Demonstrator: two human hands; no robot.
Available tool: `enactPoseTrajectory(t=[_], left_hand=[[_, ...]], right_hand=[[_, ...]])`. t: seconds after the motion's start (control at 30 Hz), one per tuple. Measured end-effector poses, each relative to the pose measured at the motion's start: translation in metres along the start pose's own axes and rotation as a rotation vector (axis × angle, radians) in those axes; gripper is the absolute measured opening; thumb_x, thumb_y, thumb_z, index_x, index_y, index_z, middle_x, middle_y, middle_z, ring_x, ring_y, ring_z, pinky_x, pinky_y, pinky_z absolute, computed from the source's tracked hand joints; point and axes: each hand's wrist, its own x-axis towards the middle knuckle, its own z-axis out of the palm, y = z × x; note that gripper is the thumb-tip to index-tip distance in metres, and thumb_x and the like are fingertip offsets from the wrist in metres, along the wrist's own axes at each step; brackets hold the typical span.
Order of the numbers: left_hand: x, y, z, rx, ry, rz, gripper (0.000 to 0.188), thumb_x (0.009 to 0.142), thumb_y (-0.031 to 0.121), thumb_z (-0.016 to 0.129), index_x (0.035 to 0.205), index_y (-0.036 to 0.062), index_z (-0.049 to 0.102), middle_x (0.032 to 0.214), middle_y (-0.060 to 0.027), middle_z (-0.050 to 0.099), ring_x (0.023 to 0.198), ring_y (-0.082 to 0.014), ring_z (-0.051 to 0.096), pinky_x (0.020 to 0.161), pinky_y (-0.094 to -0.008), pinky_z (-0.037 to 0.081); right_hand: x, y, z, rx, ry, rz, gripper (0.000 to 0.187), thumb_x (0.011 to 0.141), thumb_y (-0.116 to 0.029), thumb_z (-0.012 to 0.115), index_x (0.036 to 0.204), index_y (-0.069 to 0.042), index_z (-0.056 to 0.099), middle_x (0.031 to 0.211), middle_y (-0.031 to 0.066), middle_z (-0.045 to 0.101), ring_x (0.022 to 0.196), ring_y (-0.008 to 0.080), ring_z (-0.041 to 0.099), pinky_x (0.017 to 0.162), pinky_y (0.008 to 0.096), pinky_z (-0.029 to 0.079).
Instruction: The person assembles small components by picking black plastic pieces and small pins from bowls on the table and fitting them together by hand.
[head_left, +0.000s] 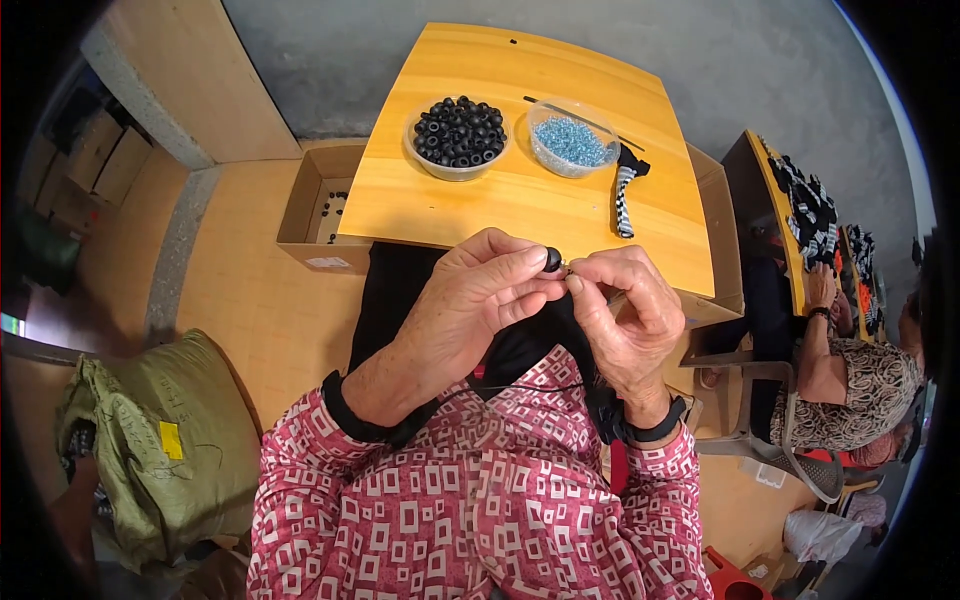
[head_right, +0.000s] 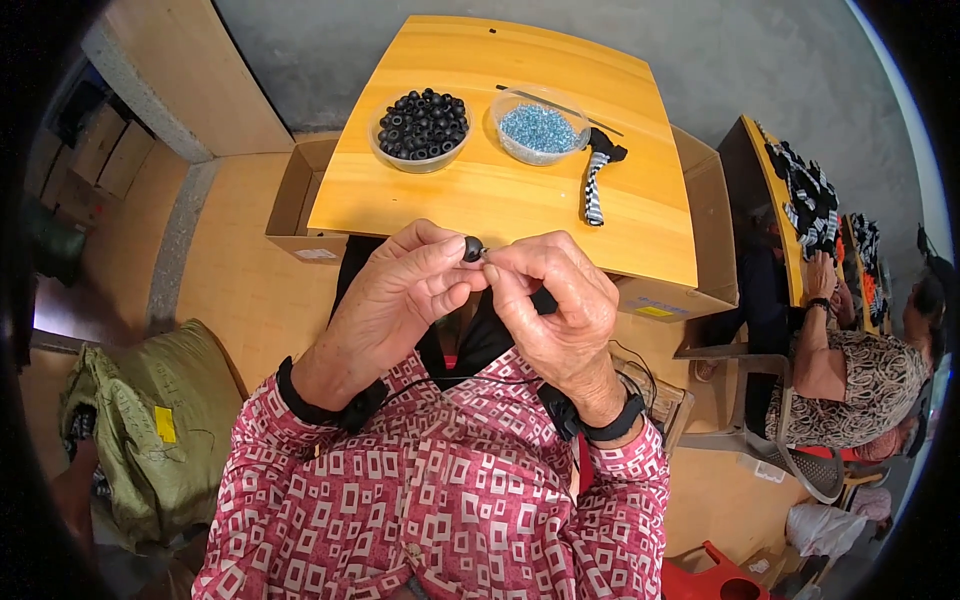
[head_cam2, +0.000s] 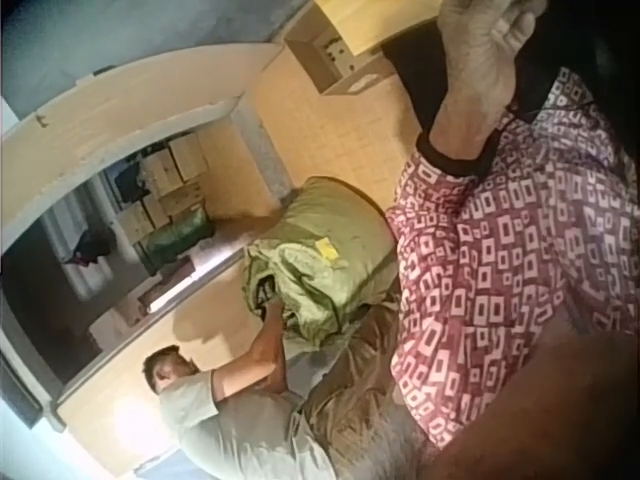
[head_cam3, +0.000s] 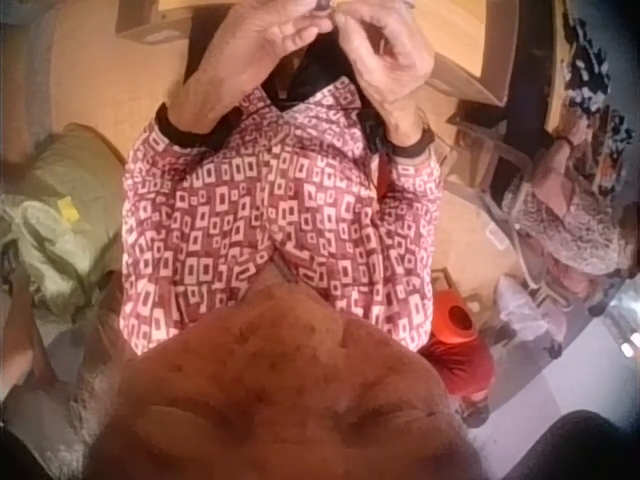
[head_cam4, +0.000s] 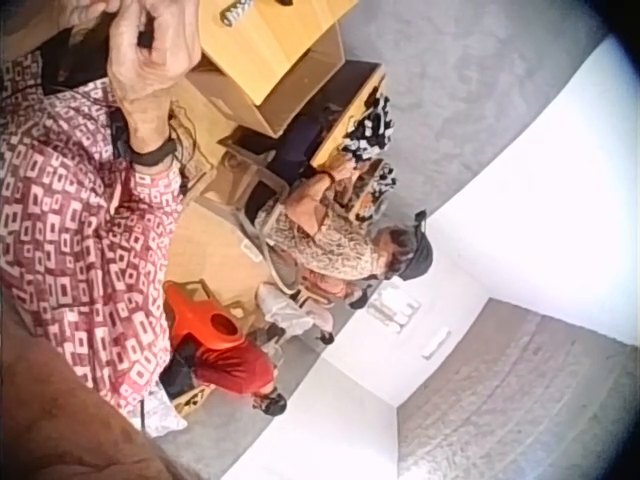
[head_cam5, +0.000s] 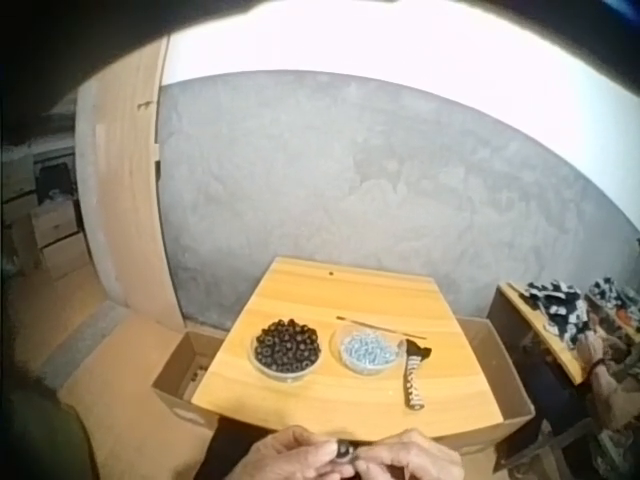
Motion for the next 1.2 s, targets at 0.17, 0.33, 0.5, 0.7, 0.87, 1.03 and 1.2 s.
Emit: enactPoseTrajectory(t=[0.17, 0.33, 0.5, 0.7, 0.87, 1.03, 1.2], left_hand=[[-0.007, -0.004, -0.004, 0.004, 0.031, 0.009, 0.009, 0.090, 0.016, 0.066, 0.094, 0.0105, 0.060, 0.095, -0.0018, 0.066, 0.089, -0.0131, 0.065, 0.079, -0.0243, 0.051], [-0.011, -0.009, -0.019, 0.021, 0.047, 0.018, 0.007, 0.090, 0.016, 0.065, 0.092, 0.0110, 0.060, 0.093, -0.0008, 0.065, 0.087, -0.0126, 0.065, 0.079, -0.0246, 0.051], [-0.012, -0.016, -0.035, 0.029, 0.083, -0.005, 0.006, 0.090, 0.015, 0.064, 0.092, 0.0106, 0.060, 0.094, -0.0009, 0.065, 0.087, -0.0128, 0.064, 0.080, -0.0248, 0.051], [-0.017, -0.022, -0.051, 0.011, 0.097, -0.037, 0.006, 0.091, 0.015, 0.064, 0.093, 0.0100, 0.061, 0.095, -0.0012, 0.063, 0.089, -0.0128, 0.063, 0.082, -0.0256, 0.049], [-0.018, -0.024, -0.059, 0.019, 0.141, -0.046, 0.007, 0.090, 0.015, 0.063, 0.094, 0.0097, 0.061, 0.096, -0.0008, 0.062, 0.090, -0.0118, 0.061, 0.084, -0.0255, 0.048], [-0.016, -0.020, -0.062, -0.003, 0.144, -0.028, 0.010, 0.091, 0.017, 0.063, 0.097, 0.0100, 0.061, 0.097, 0.0006, 0.062, 0.093, -0.0098, 0.059, 0.087, -0.0251, 0.045], [-0.016, -0.025, -0.068, -0.022, 0.148, -0.020, 0.011, 0.091, 0.019, 0.063, 0.098, 0.0112, 0.060, 0.099, 0.0018, 0.061, 0.095, -0.0091, 0.057, 0.090, -0.0264, 0.043]], right_hand=[[-0.007, 0.000, 0.008, -0.021, -0.020, -0.042, 0.013, 0.075, 0.007, 0.069, 0.086, 0.001, 0.065, 0.076, 0.0084, 0.062, 0.062, 0.0149, 0.059, 0.055, 0.0248, 0.047], [-0.015, 0.002, 0.020, -0.030, -0.023, -0.064, 0.013, 0.075, 0.007, 0.069, 0.086, 0.002, 0.064, 0.075, 0.0080, 0.062, 0.062, 0.0155, 0.059, 0.055, 0.0260, 0.047], [-0.024, 0.007, 0.027, 0.026, -0.101, 0.136, 0.010, 0.078, 0.004, 0.069, 0.086, 0.001, 0.065, 0.075, 0.0073, 0.059, 0.065, 0.0161, 0.058, 0.058, 0.0261, 0.046], [-0.036, 0.013, 0.038, 0.054, -0.143, 0.184, 0.010, 0.077, 0.003, 0.070, 0.085, 0.001, 0.064, 0.076, 0.0075, 0.058, 0.067, 0.0166, 0.059, 0.059, 0.0267, 0.046], [-0.037, 0.018, 0.047, -0.206, -0.174, -0.200, 0.016, 0.070, 0.006, 0.069, 0.084, 0.000, 0.064, 0.078, 0.0102, 0.060, 0.068, 0.0261, 0.060, 0.061, 0.0326, 0.049], [-0.042, 0.021, 0.051, -0.214, -0.205, -0.256, 0.021, 0.070, 0.005, 0.071, 0.090, 0.000, 0.066, 0.079, 0.0096, 0.062, 0.071, 0.0252, 0.061, 0.063, 0.0329, 0.050], [-0.040, 0.025, 0.055, -0.201, -0.124, -0.183, 0.026, 0.069, 0.002, 0.073, 0.095, 0.000, 0.067, 0.084, 0.0104, 0.064, 0.074, 0.0259, 0.061, 0.066, 0.0330, 0.050]])
